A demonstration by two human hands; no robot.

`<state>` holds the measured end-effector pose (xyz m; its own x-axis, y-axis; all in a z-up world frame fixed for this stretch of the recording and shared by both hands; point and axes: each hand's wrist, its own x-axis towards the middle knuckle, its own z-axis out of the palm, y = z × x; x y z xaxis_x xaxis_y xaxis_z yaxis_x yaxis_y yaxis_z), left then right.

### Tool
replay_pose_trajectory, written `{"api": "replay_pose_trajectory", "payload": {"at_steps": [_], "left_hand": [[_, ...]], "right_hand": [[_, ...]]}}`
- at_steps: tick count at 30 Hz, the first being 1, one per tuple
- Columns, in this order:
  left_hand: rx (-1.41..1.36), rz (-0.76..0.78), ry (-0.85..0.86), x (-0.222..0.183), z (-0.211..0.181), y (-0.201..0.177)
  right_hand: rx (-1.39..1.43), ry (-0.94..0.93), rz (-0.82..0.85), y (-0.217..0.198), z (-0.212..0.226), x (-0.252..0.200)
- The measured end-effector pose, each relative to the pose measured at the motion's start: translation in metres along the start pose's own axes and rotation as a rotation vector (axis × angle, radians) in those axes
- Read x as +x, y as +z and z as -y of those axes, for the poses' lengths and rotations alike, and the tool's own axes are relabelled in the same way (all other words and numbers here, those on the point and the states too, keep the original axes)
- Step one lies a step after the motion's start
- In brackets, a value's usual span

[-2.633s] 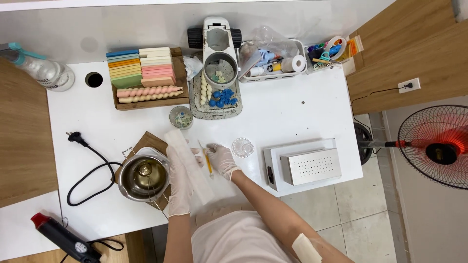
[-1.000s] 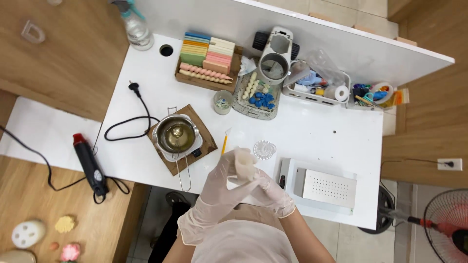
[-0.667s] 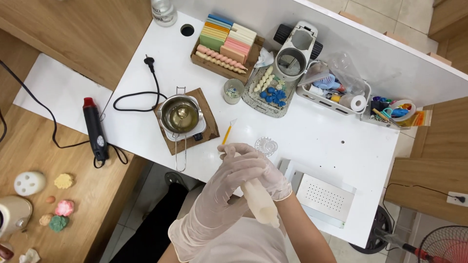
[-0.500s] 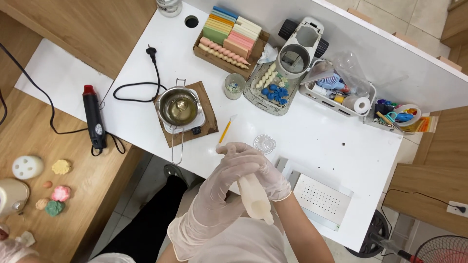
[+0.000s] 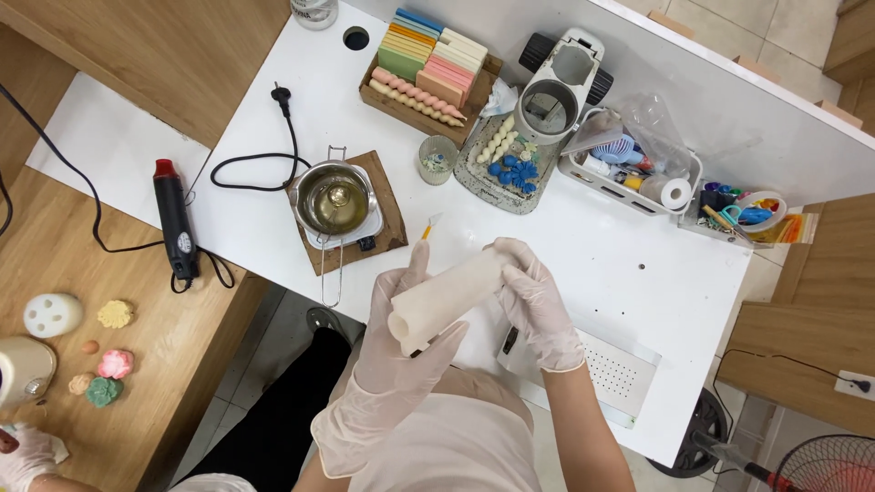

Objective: Preparing and cleaning a silicone candle mold before pouring wax.

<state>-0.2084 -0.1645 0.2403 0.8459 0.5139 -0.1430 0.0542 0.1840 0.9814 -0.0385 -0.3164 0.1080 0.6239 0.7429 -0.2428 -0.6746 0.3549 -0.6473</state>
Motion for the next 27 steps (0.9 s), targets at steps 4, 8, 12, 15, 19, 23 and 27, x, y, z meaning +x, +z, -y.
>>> {"api": "replay_pose_trajectory", "payload": {"at_steps": [4,8,12,15,19,23,27], "left_hand": [[0.171,0.195,-0.048,0.004,-0.032,-0.029],[-0.335,0.282,-0.102,0.004,-0.015,-0.059],[-0.291,0.209,-0.251,0.014,-0.010,-0.074],[-0.261,0.209,-0.368,0.023,-0.008,-0.091],[-0.190,0.249,-0.476,0.031,0.000,-0.111],[-0.002,0.192,-0.483,0.036,0.005,-0.115],[0.081,0.151,-0.487,0.039,0.015,-0.119]], "right_hand": [[-0.056,-0.091,-0.116,-0.006,0.008,0.009],[-0.131,-0.171,-0.103,-0.006,0.011,0.016],[-0.162,-0.180,-0.119,0.011,0.013,0.022],[-0.201,-0.191,-0.122,0.018,0.014,0.027],[-0.302,-0.197,-0.115,0.014,0.015,0.030],[-0.425,-0.189,-0.146,0.033,0.021,0.032],[-0.545,-0.177,-0.211,0.046,0.021,0.033]]}}
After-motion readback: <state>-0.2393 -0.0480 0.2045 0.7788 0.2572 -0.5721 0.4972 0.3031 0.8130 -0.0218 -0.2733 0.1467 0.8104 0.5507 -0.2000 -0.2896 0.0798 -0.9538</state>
